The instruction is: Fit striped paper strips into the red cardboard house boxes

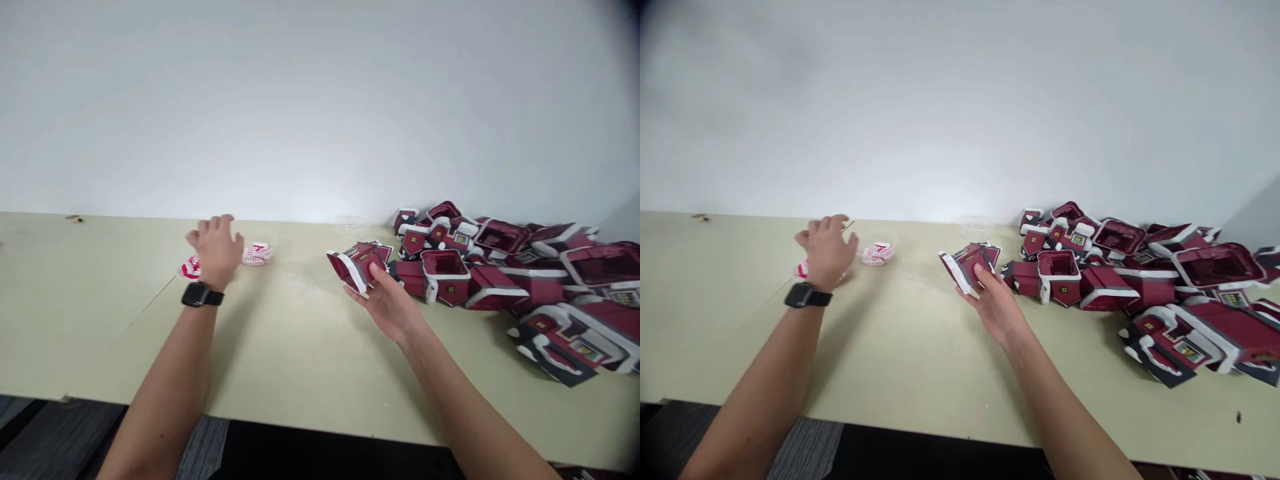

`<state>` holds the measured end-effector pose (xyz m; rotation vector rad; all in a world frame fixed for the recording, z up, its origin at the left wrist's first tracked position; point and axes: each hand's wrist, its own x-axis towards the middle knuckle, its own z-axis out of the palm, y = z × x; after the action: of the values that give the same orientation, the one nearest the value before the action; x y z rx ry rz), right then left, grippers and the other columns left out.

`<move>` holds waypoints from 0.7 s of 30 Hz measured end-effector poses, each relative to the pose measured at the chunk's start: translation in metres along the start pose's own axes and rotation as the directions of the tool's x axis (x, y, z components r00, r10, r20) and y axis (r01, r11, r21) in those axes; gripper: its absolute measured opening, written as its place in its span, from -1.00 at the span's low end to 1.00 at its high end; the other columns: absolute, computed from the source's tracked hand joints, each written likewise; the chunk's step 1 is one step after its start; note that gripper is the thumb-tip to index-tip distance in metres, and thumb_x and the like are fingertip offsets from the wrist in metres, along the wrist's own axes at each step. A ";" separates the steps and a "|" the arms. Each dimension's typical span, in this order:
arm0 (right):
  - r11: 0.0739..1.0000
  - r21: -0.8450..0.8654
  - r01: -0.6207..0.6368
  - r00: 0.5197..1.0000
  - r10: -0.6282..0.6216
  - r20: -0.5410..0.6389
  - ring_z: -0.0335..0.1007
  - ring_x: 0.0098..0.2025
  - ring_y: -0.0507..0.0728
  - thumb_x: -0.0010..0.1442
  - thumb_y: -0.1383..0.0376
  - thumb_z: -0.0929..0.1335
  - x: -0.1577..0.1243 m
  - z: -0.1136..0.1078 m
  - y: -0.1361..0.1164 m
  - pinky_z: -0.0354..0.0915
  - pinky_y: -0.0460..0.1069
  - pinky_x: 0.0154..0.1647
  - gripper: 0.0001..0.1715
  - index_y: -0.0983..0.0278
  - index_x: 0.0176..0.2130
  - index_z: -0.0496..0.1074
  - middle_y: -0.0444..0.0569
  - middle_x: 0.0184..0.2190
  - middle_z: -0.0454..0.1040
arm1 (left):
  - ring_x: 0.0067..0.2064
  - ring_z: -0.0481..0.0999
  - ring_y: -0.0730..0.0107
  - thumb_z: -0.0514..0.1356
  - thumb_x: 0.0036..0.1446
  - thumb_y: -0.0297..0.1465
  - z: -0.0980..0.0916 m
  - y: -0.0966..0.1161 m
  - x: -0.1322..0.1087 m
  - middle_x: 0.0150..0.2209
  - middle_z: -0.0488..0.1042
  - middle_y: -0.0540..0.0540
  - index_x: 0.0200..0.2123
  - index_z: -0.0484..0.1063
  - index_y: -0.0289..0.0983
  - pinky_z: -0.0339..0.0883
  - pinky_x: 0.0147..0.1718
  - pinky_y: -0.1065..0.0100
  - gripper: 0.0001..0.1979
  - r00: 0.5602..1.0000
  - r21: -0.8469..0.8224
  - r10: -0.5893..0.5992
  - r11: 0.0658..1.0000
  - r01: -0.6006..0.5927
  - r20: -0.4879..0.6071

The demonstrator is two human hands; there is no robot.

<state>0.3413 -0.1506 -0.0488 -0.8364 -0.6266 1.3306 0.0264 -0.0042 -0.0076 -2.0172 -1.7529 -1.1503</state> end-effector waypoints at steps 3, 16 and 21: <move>1.000 0.021 -0.018 1.000 0.018 0.007 0.41 0.30 0.29 0.04 0.03 0.63 -0.003 0.003 0.000 0.40 0.28 0.28 -0.55 0.04 -0.09 0.59 -0.16 0.11 0.62 | 0.08 0.41 -0.41 0.20 0.14 -0.35 -0.021 -0.051 0.015 -0.15 0.59 -0.44 -0.27 0.58 -0.30 0.03 0.11 -0.31 -0.81 0.964 0.242 -0.223 0.953 0.183 0.148; 0.999 0.018 -0.043 0.997 0.042 0.068 0.46 0.21 0.26 0.04 0.04 0.63 -0.006 0.007 0.007 0.42 0.22 0.22 -0.49 0.06 -0.04 0.56 -0.12 0.11 0.60 | -0.04 0.57 -0.37 0.27 0.04 -0.22 -0.001 -0.073 0.017 -0.29 0.62 -0.42 -0.43 0.56 -0.28 0.14 0.10 -0.21 -0.77 0.876 0.325 -0.315 0.925 0.197 0.364; 0.999 -0.004 -0.035 0.996 0.035 0.080 0.47 0.20 0.27 0.05 0.03 0.62 -0.006 0.007 0.007 0.45 0.21 0.18 -0.51 0.07 -0.06 0.55 -0.11 0.11 0.60 | -0.04 0.56 -0.34 0.23 0.09 -0.15 0.003 -0.076 0.015 -0.27 0.62 -0.41 -0.45 0.53 -0.27 0.19 0.08 -0.19 -0.71 0.873 0.297 -0.325 0.929 0.223 0.363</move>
<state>0.3308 -0.1547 -0.0502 -0.8027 -0.6790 1.4006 -0.0422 0.0285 -0.0227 -1.9988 -2.3174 -0.5492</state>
